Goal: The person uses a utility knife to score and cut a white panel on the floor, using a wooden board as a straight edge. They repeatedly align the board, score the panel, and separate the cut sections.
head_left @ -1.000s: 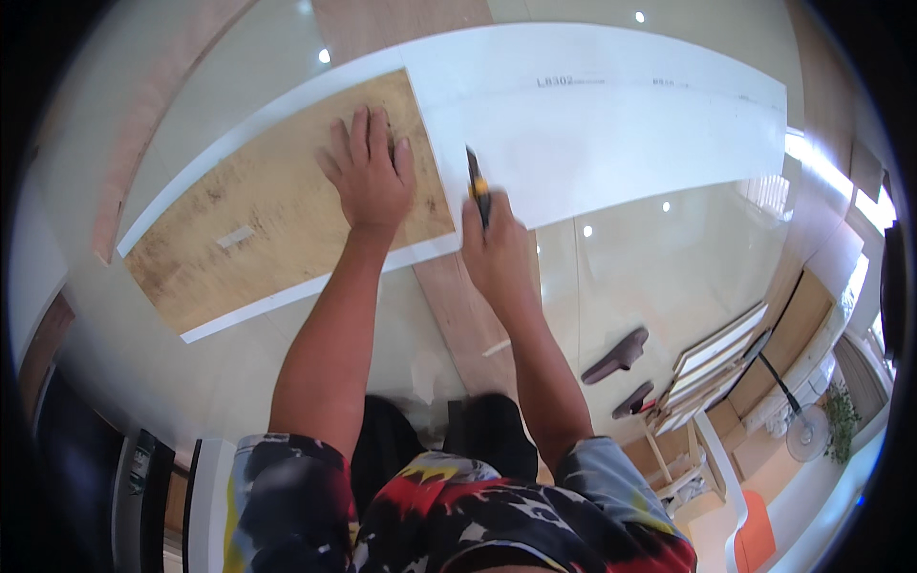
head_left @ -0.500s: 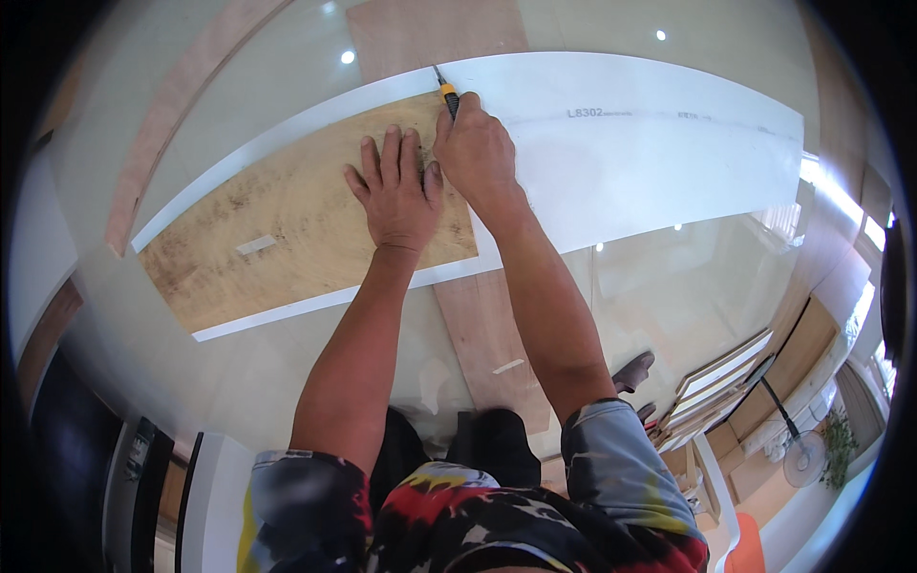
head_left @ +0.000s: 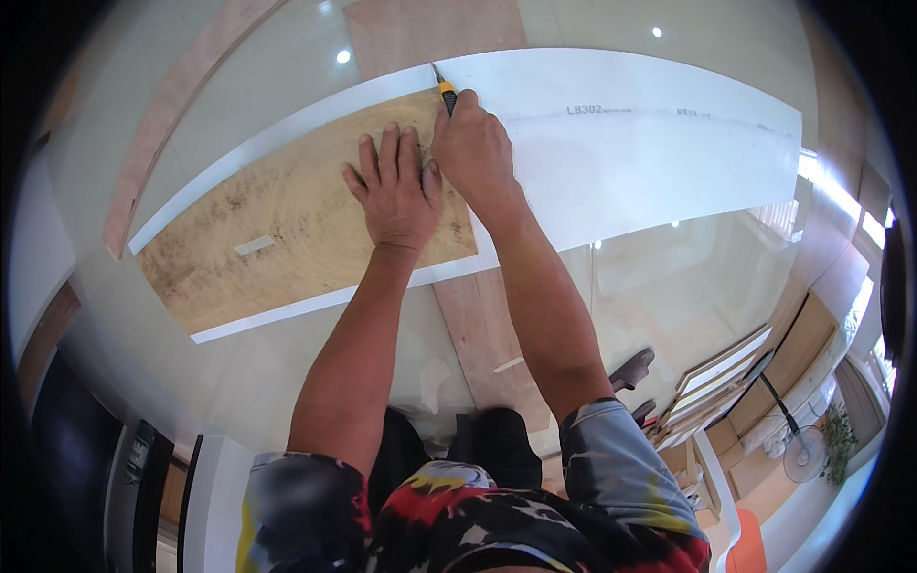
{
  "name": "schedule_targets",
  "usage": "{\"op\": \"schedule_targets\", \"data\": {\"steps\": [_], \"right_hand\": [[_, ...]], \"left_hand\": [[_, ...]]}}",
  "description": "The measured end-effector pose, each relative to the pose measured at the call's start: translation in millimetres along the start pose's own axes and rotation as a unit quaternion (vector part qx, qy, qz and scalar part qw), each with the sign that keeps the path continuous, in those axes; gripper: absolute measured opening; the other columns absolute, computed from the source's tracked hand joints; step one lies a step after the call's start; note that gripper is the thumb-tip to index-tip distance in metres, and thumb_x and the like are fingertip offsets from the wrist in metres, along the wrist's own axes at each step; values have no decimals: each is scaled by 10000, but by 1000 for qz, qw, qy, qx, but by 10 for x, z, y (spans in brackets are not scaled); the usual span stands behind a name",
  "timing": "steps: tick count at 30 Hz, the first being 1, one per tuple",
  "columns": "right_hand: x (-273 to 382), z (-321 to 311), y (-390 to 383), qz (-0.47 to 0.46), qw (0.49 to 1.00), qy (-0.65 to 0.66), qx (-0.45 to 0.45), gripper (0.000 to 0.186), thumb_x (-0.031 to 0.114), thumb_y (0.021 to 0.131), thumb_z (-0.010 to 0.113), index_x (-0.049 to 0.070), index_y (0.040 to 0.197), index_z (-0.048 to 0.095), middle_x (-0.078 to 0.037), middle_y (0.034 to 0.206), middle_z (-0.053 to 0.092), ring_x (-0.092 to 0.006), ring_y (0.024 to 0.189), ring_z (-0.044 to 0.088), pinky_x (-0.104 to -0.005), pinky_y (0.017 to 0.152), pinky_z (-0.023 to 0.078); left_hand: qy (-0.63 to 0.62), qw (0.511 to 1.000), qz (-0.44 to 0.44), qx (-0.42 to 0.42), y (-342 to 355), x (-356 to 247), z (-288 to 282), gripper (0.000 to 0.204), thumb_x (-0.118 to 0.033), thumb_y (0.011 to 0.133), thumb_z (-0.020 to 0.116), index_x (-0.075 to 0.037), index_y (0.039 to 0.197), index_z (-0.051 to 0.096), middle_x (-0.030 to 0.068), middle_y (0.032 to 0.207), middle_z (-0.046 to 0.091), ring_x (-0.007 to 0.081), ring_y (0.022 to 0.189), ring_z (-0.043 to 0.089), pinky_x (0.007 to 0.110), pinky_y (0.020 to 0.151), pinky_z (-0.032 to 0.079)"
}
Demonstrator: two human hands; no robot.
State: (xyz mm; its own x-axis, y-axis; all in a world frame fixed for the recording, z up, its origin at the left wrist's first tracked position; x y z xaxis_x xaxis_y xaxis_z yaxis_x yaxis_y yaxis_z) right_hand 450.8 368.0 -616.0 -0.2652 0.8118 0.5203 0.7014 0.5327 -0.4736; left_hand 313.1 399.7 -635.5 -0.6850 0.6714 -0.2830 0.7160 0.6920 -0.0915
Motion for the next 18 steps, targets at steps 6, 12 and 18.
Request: {"op": "schedule_targets", "data": {"steps": [6,12,18], "right_hand": [[34,-40,39,-5,999,-25,24,240,195,955,528,-42,1000,527,-275,893,689,-441,884,686,-498,789,539],[45,-53,56,-4,998,-35,47,300,258,972,520,-36,1031,541,-280,952,685,-435,960,670,-500,850,524],[-305,11,-474,34,995,-21,87,322,294,1002,490,-26,1003,524,-290,917,678,-447,930,661,-526,832,509]], "left_hand": [[3,1000,7,0,-2,-5,-16,562,-408,988,441,-145,1484,409,87,1567,325,390,1464,209,656,1142,84],[12,1000,8,-27,8,-2,-5,584,-435,978,447,-140,1481,410,90,1567,333,392,1463,214,658,1133,102],[13,999,17,-36,9,-38,-23,575,-418,974,471,-144,1476,413,96,1552,358,401,1455,230,665,1125,116]]}}
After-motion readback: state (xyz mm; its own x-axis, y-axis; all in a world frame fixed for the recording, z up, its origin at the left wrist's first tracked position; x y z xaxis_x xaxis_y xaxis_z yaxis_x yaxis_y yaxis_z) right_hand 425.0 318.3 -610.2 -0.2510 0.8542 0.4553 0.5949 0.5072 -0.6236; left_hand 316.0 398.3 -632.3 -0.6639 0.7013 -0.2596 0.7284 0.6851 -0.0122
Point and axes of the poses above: each hand's wrist, its own y-axis towards the middle knuckle, its own z-axis out of the palm, x = y × z, the point moved 9 cm from there along y, towards the middle knuckle
